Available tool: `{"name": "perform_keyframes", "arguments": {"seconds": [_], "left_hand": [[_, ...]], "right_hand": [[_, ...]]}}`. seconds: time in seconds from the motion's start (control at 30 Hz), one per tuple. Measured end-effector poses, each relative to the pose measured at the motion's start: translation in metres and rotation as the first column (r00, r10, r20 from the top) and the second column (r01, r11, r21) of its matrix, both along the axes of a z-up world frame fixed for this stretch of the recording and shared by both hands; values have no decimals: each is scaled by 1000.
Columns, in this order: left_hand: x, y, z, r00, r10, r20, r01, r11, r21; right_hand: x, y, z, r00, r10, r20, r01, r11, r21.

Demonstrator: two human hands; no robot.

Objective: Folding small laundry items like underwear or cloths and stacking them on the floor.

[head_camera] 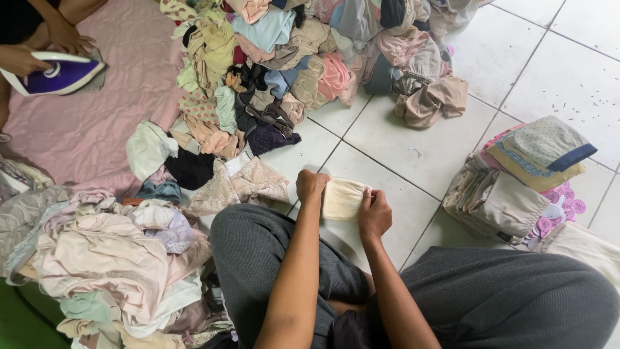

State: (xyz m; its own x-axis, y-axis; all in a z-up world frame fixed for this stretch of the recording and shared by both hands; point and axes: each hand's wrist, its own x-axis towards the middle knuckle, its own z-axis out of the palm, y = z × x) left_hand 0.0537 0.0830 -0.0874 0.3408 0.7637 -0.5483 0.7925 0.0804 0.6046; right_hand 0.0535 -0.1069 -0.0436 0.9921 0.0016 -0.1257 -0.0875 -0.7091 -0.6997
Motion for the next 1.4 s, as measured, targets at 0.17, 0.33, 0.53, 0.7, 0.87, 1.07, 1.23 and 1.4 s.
{"name": "perform_keyframes", "arguments": {"seconds": [0.17, 0.33, 0.53, 0.7, 0.87, 1.07, 1.23, 1.4], "left_hand": [[-1, 0, -3, 998, 49, 28, -49, 999, 7], [-6, -6, -5, 993, 99, 65, -98, 995, -22], [-20, -23, 49, 998, -13, 58, 14, 1000, -20], [-26, -28, 66, 994, 48, 98, -55, 996, 73], [-42, -34, 45, 990, -124, -72, 125, 992, 7], [-50, -44, 85, 986, -154, -69, 157, 987, 36], [-56, -36, 22, 926, -321, -199, 333, 942, 29], [-60, -52, 83, 962, -243, -127, 254, 964, 75]], "right_hand": [[0, 0, 0, 1000, -1, 0, 1, 1000, -2], [-1, -1, -1, 1000, 12, -1, -12, 1000, -1], [-1, -1, -5, 1000, 9, 3, -9, 1000, -6], [0, -3, -8, 1000, 19, 11, -19, 1000, 2], [0, -2, -9, 1000, 9, 7, -9, 1000, -1], [1, -6, -3, 999, 34, -8, -34, 999, 21], [-1, -6, 1, 999, 44, -14, -43, 998, 49], [8, -18, -24, 1000, -18, 12, 14, 964, 266]]}}
